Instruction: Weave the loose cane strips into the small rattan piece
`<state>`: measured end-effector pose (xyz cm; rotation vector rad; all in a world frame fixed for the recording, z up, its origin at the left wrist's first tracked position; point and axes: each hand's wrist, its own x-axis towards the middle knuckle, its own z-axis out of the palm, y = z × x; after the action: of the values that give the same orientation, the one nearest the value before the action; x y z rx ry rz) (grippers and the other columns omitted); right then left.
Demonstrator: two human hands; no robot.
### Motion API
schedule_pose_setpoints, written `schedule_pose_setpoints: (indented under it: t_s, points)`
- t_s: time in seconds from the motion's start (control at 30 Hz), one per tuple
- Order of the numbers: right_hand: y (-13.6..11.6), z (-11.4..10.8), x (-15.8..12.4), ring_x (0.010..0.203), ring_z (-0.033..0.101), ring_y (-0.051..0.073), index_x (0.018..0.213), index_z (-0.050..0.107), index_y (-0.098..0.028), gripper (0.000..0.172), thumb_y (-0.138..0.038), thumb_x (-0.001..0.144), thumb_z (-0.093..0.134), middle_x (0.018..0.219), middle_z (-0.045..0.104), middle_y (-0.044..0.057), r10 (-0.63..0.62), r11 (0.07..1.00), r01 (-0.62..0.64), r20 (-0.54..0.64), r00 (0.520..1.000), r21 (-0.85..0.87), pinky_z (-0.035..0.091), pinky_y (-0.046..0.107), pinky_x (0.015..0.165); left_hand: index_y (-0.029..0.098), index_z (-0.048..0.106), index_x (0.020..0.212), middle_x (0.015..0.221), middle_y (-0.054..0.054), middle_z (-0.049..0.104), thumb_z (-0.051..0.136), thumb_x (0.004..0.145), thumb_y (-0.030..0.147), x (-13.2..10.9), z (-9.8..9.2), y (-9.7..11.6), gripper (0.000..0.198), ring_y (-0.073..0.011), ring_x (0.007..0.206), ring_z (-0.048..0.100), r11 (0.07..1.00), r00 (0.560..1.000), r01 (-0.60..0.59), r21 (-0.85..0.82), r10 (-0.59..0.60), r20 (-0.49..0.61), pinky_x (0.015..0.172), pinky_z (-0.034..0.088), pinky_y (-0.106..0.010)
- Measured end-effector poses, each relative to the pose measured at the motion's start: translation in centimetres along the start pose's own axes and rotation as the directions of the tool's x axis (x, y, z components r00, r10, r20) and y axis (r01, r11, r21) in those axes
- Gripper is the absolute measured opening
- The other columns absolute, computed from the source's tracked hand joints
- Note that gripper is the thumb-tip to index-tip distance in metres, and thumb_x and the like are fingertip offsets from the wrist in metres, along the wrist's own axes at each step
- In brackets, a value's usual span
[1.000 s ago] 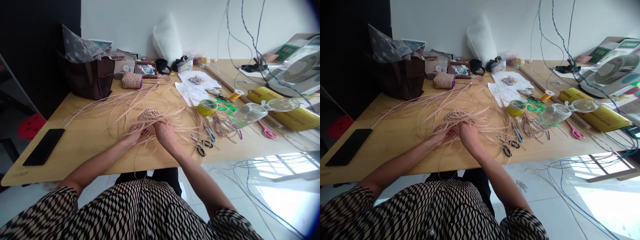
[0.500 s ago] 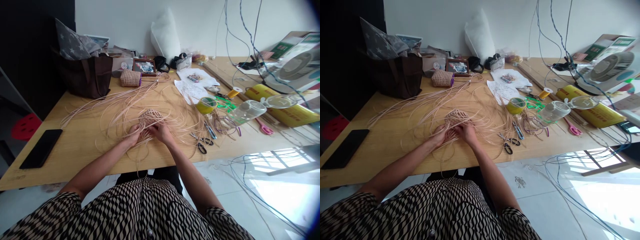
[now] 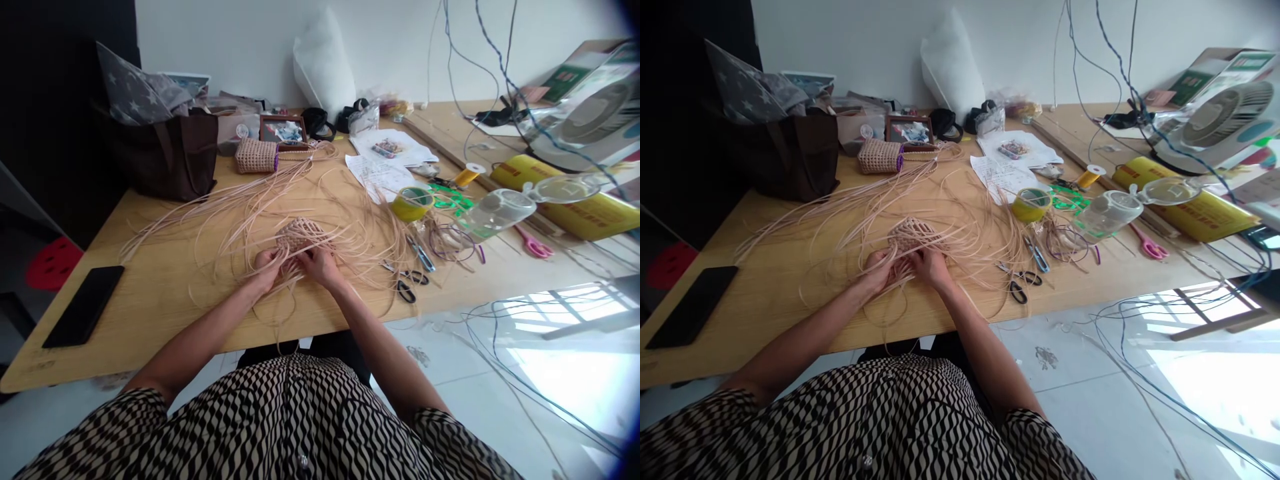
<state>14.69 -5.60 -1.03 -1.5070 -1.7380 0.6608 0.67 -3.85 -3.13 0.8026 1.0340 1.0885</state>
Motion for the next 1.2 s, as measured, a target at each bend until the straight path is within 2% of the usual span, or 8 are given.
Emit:
schedule_pose_setpoints:
  t_s: [0.23, 0.33, 0.5, 0.67, 0.77, 0.87, 0.97, 1.2]
  points:
    - [-0.6, 0.6, 0.4, 0.069, 0.052, 0.016, 0.071, 0.062, -0.015, 0.021, -0.024, 0.083, 0.047, 0.071, 0.062, 0.004, 0.075, 0.993, -0.081, -0.074, 0.994, -0.086, 0.039, 0.025, 0.068, 0.012, 0.066, 0.071, 0.063, 0.0, 0.065, 0.084, 0.044, 0.036, -0.3, 0.4, 0.5, 0.04, -0.0108, 0.054, 0.058, 0.999, 1.0, 0.015, -0.041, -0.015, 0.008, 0.057, 0.048, -0.025]
    - [-0.6, 0.9, 0.3, 0.066, 0.051, 0.015, 0.068, 0.06, -0.015, 0.022, -0.024, 0.082, 0.047, 0.067, 0.06, 0.003, 0.075, 0.997, -0.078, -0.082, 0.994, -0.028, 0.038, 0.023, 0.065, 0.012, 0.066, 0.069, 0.063, -0.001, 0.065, 0.084, 0.043, 0.036, -0.3, 0.4, 0.5, 0.039, -0.0107, 0.054, 0.058, 0.999, 1.0, 0.012, -0.039, -0.012, -0.004, 0.057, 0.048, -0.025]
    - [-0.3, 1.2, 0.0, 0.065, 0.052, 0.015, 0.071, 0.061, -0.016, 0.02, -0.024, 0.082, 0.046, 0.066, 0.061, 0.002, 0.018, 0.997, -0.009, -0.121, 0.993, 0.082, 0.039, 0.024, 0.065, 0.013, 0.068, 0.071, 0.07, -0.002, 0.068, 0.086, 0.039, 0.028, -0.6, 0.6, 0.6, 0.04, -0.0122, 0.063, 0.061, 0.999, 0.998, -0.039, -0.024, 0.04, 0.05, 0.064, 0.048, -0.025]
    - [-0.4, 2.0, -0.4, 0.065, 0.054, 0.016, 0.076, 0.061, -0.017, 0.02, -0.026, 0.083, 0.045, 0.072, 0.064, 0.005, 0.053, 0.999, -0.053, -0.148, 0.988, 0.008, 0.041, 0.025, 0.066, 0.014, 0.068, 0.068, 0.066, 0.001, 0.066, 0.084, 0.042, 0.026, -0.7, 0.7, 0.4, 0.033, -0.0111, 0.06, 0.058, 0.992, 0.993, -0.118, 0.04, 0.119, -0.025, 0.062, 0.048, -0.023]
    - [-0.6, 2.6, -0.5, 0.066, 0.055, 0.017, 0.076, 0.061, -0.016, 0.02, -0.024, 0.083, 0.044, 0.074, 0.065, 0.007, 0.102, 0.994, -0.106, -0.17, 0.98, -0.01, 0.041, 0.026, 0.066, 0.014, 0.068, 0.071, 0.069, 0.0, 0.067, 0.082, 0.047, 0.025, -1.0, 0.8, 0.3, 0.03, -0.0123, 0.062, 0.059, 0.979, 0.986, -0.152, 0.137, 0.16, -0.05, 0.062, 0.047, -0.023]
    - [-0.7, 2.9, -0.3, 0.064, 0.055, 0.017, 0.072, 0.061, -0.016, 0.021, -0.024, 0.081, 0.043, 0.071, 0.065, 0.006, 0.157, 0.985, -0.138, -0.216, 0.964, 0.101, 0.042, 0.025, 0.063, 0.014, 0.068, 0.072, 0.07, -0.001, 0.067, 0.079, 0.052, 0.025, -1.2, 1.2, 0.2, 0.025, -0.0138, 0.066, 0.061, 0.961, 0.977, -0.186, 0.207, 0.203, -0.067, 0.064, 0.047, -0.024]
    - [-0.6, 2.8, 0.1, 0.061, 0.053, 0.016, 0.068, 0.06, -0.015, 0.022, -0.024, 0.079, 0.043, 0.066, 0.063, 0.004, 0.199, 0.962, -0.144, -0.237, 0.951, 0.231, 0.041, 0.024, 0.059, 0.014, 0.068, 0.072, 0.071, -0.001, 0.067, 0.079, 0.052, 0.027, -1.2, 1.5, 0.0, 0.026, -0.0145, 0.068, 0.062, 0.971, 0.979, -0.175, 0.165, 0.19, -0.08, 0.066, 0.048, -0.025]
    - [0.0, 2.5, 0.7, 0.062, 0.054, 0.016, 0.065, 0.061, -0.015, 0.022, -0.024, 0.077, 0.044, 0.063, 0.061, 0.002, 0.139, 0.918, -0.08, -0.126, 0.982, 0.389, 0.044, 0.024, 0.061, 0.013, 0.066, 0.071, 0.069, -0.002, 0.068, 0.084, 0.042, 0.028, -0.6, 0.7, 0.4, 0.038, -0.0128, 0.064, 0.061, 0.997, 0.997, -0.066, 0.033, 0.065, 0.029, 0.068, 0.05, -0.026]
